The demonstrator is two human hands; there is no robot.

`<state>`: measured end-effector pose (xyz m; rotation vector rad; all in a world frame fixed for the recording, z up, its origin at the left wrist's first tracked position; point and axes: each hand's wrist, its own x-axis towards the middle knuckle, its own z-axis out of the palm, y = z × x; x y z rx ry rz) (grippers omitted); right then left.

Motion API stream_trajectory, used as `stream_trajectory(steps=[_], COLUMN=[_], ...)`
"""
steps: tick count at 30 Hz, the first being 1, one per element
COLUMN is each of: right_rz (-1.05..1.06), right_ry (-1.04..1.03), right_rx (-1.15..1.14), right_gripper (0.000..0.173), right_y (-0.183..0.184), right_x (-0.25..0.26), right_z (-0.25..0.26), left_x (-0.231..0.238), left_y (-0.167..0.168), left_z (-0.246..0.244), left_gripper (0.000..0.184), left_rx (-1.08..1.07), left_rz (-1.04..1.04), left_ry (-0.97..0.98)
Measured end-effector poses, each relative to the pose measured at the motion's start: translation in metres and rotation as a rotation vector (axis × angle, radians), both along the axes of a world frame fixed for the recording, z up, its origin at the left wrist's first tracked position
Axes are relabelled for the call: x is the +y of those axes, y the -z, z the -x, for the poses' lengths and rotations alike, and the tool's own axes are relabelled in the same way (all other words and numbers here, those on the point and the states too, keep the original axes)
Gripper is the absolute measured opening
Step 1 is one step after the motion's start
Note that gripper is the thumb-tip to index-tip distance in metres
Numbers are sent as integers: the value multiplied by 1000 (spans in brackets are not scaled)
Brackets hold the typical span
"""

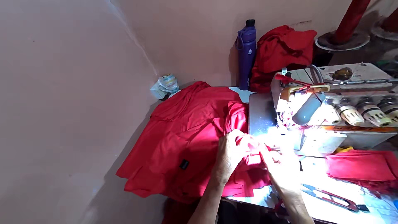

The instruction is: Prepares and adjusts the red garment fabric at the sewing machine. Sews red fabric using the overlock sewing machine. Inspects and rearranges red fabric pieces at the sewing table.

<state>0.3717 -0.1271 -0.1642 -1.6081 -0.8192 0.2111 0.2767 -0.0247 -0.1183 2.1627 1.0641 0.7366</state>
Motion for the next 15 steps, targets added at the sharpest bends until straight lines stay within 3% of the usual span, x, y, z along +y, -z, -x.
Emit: stream_trajectory(steps=[3,10,15], right_rz=[2,-38,-26], right_ry=[18,38,56], right_rx=[-19,-87,-120], right_gripper=[26,25,19], right_y=[3,5,-1], right_x=[5,8,6], right_z=[-1,-1,-7], left_x=[2,1,-6], left_y=[9,21,11], left_z=[0,3,-2], left_gripper=[14,10,9], left_rx=[-111,-511,-590], left_rz=[2,-437,-608], left_ry=[-46,50,149])
